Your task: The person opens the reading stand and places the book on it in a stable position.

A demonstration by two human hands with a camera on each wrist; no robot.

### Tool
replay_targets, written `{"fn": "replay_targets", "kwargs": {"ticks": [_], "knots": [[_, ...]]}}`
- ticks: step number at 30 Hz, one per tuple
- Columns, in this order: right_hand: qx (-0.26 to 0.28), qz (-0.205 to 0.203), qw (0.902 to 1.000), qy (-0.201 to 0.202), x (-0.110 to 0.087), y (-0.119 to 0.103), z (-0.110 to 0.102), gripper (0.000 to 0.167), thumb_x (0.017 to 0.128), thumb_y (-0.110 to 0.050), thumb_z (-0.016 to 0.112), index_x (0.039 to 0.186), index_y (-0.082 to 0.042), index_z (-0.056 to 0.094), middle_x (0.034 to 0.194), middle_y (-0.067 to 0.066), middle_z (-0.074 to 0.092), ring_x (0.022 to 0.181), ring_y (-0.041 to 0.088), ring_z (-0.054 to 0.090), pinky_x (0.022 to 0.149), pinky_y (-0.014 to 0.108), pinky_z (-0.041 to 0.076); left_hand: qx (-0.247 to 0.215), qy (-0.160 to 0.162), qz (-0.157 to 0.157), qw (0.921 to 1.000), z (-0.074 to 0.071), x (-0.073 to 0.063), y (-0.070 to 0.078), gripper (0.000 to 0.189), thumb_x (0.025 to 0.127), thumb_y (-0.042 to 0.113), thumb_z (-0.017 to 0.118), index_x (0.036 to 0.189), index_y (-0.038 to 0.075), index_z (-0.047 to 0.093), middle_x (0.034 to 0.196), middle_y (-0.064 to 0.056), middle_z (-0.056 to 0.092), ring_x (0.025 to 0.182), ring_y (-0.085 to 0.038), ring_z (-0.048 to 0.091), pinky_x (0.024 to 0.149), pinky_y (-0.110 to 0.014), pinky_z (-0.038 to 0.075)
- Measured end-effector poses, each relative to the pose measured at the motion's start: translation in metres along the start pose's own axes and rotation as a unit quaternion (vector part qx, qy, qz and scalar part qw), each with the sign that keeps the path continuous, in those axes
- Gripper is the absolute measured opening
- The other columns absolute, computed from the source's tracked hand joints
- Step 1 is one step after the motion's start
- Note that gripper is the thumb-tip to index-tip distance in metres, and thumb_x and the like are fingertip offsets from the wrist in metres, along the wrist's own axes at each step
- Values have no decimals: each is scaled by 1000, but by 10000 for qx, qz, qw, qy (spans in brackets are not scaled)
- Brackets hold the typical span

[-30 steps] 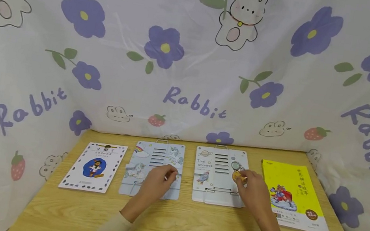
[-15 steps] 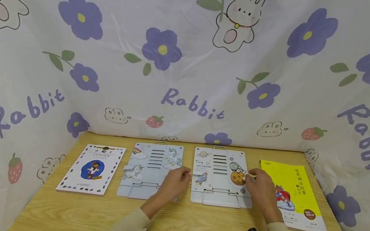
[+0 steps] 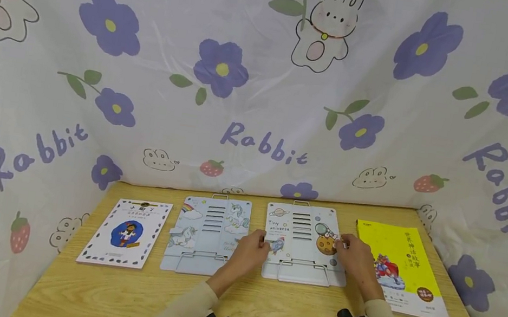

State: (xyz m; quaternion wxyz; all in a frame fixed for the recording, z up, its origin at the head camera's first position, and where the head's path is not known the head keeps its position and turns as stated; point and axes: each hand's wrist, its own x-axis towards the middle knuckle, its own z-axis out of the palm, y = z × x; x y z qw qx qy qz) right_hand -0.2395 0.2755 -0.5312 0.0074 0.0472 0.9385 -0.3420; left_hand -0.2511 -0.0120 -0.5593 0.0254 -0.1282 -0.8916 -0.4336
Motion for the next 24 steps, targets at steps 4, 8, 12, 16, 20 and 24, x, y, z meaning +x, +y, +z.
{"fn": "replay_targets", "kwargs": {"ticks": [4,8,12,16,20,24], "knots": [[114,154,9998,-58,1,-1,0,49,109,-23,53,142,14,56,134,36,64,107,41,65,97,57,57,-123,-19,-381,9992,-10,-8,23,44,102,7,53,139,-15,58,109,-32,73,81,-30,69,78,-45,61],[189,334,9992,-97,1,-2,0,48,110,-23,51,142,14,57,134,36,63,105,39,63,96,56,56,-298,23,-705,9971,-11,-9,31,43,103,6,52,141,-13,58,114,-27,73,79,-20,62,77,-40,59],[247,464,9986,-113,2,-1,1,48,111,-21,50,142,14,56,135,36,62,105,40,61,97,56,56,-419,139,-767,9961,-11,-10,33,41,103,6,52,139,-12,60,127,-28,71,92,-23,67,87,-45,62],[341,584,9976,-173,3,0,1,48,110,-20,48,143,14,55,138,37,60,108,41,59,101,57,55,-469,203,-777,9957,-10,-10,34,40,103,6,53,138,-12,61,130,-29,70,107,-32,72,89,-49,62],[482,731,9959,-237,3,1,0,51,111,-22,45,145,14,53,141,37,58,111,42,58,105,59,53,-471,262,-848,9949,-8,-9,34,39,102,6,55,137,-10,63,128,-27,72,111,-34,72,89,-48,62],[553,766,9954,-154,3,3,-1,51,112,-23,44,145,14,53,140,38,58,111,42,58,103,57,54,-463,390,-932,9938,-6,-7,34,37,100,7,57,133,-8,66,120,-23,74,105,-30,72,87,-46,62]]}}
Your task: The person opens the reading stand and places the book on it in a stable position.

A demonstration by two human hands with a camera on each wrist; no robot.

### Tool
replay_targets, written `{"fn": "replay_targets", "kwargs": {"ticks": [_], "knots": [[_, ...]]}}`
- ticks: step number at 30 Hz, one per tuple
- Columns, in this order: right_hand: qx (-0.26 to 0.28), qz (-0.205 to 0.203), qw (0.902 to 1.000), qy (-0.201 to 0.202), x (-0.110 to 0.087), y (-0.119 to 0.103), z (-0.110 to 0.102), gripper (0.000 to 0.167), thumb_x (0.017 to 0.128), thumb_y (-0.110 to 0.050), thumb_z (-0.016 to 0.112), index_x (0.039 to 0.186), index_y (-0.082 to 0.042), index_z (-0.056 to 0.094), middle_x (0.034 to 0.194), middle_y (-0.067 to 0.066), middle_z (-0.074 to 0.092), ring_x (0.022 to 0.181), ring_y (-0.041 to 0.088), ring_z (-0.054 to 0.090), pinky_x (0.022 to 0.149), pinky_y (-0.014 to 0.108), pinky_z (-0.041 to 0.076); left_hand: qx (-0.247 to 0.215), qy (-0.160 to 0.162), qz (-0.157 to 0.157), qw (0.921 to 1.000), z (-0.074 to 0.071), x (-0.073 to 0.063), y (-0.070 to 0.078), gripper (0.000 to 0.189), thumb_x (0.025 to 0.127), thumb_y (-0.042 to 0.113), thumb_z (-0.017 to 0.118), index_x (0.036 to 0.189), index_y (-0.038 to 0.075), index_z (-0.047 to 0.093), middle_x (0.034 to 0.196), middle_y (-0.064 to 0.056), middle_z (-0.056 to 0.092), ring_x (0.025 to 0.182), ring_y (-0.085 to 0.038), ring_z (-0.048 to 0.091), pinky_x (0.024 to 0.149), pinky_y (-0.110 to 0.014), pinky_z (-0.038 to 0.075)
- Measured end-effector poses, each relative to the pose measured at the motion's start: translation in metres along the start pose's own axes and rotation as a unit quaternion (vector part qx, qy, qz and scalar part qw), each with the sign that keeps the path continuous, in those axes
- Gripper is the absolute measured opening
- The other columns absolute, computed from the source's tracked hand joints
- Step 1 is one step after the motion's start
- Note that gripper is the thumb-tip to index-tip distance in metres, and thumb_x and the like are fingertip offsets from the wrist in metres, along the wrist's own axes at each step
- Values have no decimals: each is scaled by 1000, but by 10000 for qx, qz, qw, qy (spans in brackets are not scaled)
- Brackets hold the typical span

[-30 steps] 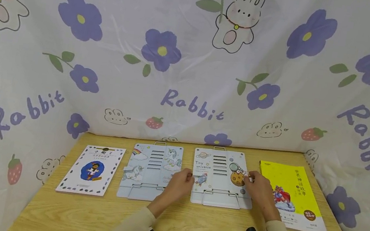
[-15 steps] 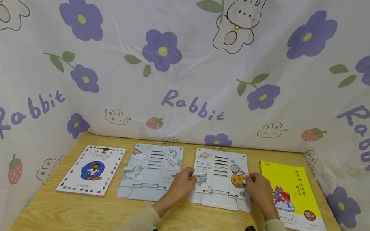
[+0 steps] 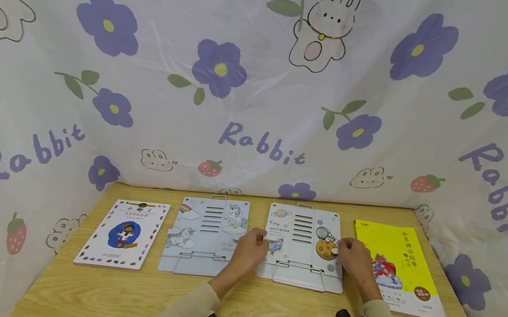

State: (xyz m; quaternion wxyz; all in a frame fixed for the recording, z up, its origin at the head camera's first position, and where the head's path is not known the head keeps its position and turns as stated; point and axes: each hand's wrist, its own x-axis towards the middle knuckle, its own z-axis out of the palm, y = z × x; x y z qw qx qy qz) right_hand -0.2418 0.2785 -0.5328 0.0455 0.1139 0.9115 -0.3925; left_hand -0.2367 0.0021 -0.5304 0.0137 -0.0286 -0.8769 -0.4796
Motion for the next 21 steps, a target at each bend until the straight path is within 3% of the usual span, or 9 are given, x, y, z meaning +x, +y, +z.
{"fn": "replay_targets", "kwargs": {"ticks": [4,10,17,21], "knots": [[155,23,9998,145,1,1,0,49,110,-21,46,142,15,52,132,36,59,106,39,58,92,46,56,-209,120,-88,9997,-1,2,1,34,100,8,57,129,-7,67,113,-20,75,98,-26,72,84,-43,61],[405,-53,9986,349,-1,2,-3,48,109,-25,51,136,14,52,123,32,59,103,36,58,78,30,50,-529,190,-246,9981,-2,3,4,32,102,10,57,129,-5,67,117,-18,74,106,-27,73,89,-43,62],[760,1,9967,269,-8,0,-12,48,111,-33,51,135,9,51,123,27,59,107,34,56,82,30,48,-540,72,-176,9984,-4,8,6,37,101,8,56,134,-9,65,121,-20,70,99,-24,72,83,-36,62],[968,34,9951,213,-9,-1,-15,45,111,-35,52,132,5,52,121,22,60,107,31,55,83,29,46,-441,11,-71,9990,-7,13,7,38,101,8,55,133,-11,64,115,-20,66,98,-24,67,85,-39,60]]}}
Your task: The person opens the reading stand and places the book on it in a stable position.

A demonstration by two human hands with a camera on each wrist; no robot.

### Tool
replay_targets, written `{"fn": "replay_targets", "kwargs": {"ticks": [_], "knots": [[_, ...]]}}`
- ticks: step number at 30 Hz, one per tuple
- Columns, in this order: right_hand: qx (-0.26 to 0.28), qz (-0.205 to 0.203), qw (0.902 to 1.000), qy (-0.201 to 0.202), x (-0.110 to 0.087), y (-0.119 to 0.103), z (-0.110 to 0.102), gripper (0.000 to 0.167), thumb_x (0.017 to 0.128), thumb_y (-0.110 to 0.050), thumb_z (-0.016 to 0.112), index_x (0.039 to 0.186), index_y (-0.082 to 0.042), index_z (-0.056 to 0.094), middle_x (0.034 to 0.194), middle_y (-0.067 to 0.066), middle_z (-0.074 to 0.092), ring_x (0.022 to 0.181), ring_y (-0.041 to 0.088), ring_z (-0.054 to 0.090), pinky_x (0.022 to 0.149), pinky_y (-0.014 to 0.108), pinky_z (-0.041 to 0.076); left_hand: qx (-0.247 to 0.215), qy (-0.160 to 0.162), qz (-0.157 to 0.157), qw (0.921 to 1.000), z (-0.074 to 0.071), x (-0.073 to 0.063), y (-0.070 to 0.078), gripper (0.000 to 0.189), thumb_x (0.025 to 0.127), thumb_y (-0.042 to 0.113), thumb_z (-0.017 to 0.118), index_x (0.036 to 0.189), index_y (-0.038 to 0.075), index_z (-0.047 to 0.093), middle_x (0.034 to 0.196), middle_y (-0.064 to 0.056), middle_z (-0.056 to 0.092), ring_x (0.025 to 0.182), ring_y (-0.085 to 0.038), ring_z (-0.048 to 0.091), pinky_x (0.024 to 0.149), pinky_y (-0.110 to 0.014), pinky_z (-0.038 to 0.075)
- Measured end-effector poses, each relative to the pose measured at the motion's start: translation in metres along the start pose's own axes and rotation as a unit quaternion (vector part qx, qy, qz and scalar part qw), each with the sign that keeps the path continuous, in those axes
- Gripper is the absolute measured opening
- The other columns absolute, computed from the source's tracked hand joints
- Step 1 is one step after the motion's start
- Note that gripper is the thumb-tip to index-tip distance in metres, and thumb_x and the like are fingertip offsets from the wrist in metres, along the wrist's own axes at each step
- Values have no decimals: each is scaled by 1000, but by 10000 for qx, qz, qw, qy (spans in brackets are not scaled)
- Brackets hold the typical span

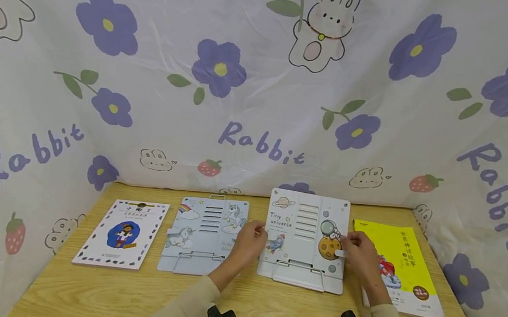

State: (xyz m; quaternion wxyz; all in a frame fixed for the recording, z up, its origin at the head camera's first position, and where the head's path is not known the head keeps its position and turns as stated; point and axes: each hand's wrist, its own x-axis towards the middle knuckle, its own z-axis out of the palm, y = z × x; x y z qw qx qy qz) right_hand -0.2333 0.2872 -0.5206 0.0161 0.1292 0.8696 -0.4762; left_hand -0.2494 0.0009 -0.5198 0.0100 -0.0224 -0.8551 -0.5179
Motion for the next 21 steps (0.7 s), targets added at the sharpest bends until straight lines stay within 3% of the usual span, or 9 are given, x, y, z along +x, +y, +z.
{"fn": "replay_targets", "kwargs": {"ticks": [4,11,16,21], "knots": [[118,-86,9999,19,-2,-2,-1,42,112,-35,52,129,3,53,118,19,61,105,29,55,80,30,45,-18,29,21,10000,-1,8,-1,32,103,10,58,128,-8,67,109,-17,68,96,-24,65,85,-41,58],[304,-191,9993,100,-8,-8,0,39,112,-34,54,129,2,53,117,15,60,103,25,53,79,23,44,-434,153,-227,9987,3,24,-9,23,104,13,65,124,1,66,111,-12,69,95,-20,66,84,-35,58],[460,-425,9980,94,-11,-7,0,38,111,-29,55,129,4,53,116,16,61,99,20,55,76,17,47,-549,371,-34,9978,3,30,-9,20,100,6,69,120,3,68,105,-8,68,94,-16,65,84,-31,57],[510,-588,9970,6,-12,-6,-1,37,111,-28,54,130,4,53,118,19,63,96,19,58,79,15,51,-744,375,147,9964,0,32,-4,20,100,4,69,120,3,68,105,-8,68,96,-16,67,84,-29,57]]}}
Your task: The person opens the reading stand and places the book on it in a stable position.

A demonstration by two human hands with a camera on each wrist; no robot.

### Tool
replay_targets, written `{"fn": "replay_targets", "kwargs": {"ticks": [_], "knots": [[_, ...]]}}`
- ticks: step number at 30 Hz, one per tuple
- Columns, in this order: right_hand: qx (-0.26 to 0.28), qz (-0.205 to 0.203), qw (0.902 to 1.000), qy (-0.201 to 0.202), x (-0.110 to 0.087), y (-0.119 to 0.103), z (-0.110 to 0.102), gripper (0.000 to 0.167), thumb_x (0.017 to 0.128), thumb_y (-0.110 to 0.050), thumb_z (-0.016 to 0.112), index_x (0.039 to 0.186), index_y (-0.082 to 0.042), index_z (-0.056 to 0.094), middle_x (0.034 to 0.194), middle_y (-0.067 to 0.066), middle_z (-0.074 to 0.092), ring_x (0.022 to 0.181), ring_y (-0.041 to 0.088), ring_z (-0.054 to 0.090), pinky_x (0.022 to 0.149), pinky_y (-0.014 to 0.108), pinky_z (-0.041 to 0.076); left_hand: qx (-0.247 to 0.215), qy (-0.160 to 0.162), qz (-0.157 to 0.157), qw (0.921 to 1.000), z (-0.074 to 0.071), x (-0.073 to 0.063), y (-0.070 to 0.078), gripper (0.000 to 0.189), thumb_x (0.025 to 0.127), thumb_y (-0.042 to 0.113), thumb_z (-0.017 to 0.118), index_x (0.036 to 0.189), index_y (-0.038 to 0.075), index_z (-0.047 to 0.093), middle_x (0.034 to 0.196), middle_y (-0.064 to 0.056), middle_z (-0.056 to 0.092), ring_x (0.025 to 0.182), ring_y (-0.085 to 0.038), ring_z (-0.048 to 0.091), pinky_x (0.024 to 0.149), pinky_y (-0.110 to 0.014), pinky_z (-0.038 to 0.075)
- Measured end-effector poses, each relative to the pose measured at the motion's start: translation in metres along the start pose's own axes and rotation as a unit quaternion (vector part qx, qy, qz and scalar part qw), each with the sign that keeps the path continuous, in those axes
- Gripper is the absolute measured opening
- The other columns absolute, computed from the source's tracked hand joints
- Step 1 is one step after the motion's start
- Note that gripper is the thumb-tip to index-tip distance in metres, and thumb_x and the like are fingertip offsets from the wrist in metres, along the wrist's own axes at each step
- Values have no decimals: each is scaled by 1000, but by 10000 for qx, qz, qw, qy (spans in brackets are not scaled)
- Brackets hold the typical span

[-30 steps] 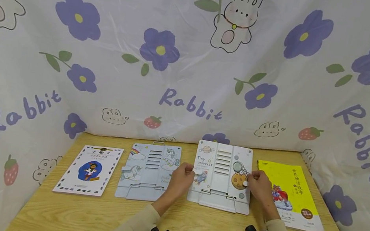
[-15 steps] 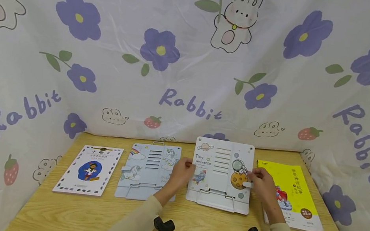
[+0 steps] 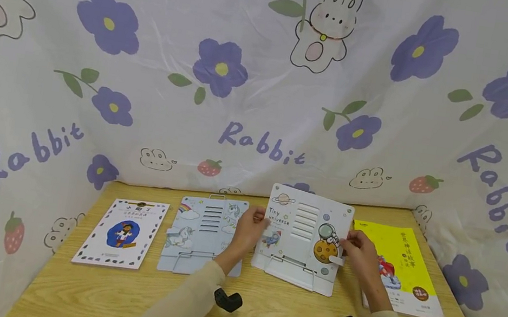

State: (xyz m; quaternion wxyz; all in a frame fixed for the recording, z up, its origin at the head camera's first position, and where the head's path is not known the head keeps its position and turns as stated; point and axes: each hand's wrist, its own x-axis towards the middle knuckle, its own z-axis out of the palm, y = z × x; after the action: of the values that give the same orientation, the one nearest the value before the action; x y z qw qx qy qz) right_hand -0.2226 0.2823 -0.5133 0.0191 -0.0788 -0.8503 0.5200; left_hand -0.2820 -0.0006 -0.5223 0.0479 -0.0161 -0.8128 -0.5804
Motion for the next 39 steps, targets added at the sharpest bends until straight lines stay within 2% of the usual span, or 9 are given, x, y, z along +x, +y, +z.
{"fn": "replay_targets", "kwargs": {"ticks": [7,16,22,30,39], "knots": [[9,-189,9998,-38,-6,-1,-2,43,111,-37,56,129,1,54,122,20,66,96,16,61,84,19,54,101,-33,114,9999,2,8,5,19,99,3,69,118,3,68,104,-8,68,96,-17,68,83,-29,59],[181,-653,9976,-103,-17,-7,0,37,108,-27,63,128,2,53,120,23,69,91,13,68,82,21,59,243,22,379,9990,2,22,8,20,97,-1,67,116,0,71,104,-11,72,95,-20,71,87,-32,60],[86,-801,9967,138,-28,-14,6,30,105,-21,69,119,2,56,111,21,72,85,8,70,80,26,63,338,-138,382,9986,2,32,10,20,100,1,67,119,3,72,109,-11,73,102,-22,72,88,-31,61],[-124,-1410,9896,267,-44,-21,19,40,103,-15,72,138,1,59,108,19,71,87,5,68,76,23,63,495,-369,232,9978,4,43,17,25,102,2,63,126,8,68,117,-9,72,109,-21,70,94,-33,60],[70,-1905,9809,394,-64,-27,41,36,99,-3,73,133,2,62,103,17,74,84,3,69,71,33,66,718,-599,302,9952,7,51,24,30,102,-2,59,129,8,68,121,-10,72,113,-24,69,102,-36,58]]}}
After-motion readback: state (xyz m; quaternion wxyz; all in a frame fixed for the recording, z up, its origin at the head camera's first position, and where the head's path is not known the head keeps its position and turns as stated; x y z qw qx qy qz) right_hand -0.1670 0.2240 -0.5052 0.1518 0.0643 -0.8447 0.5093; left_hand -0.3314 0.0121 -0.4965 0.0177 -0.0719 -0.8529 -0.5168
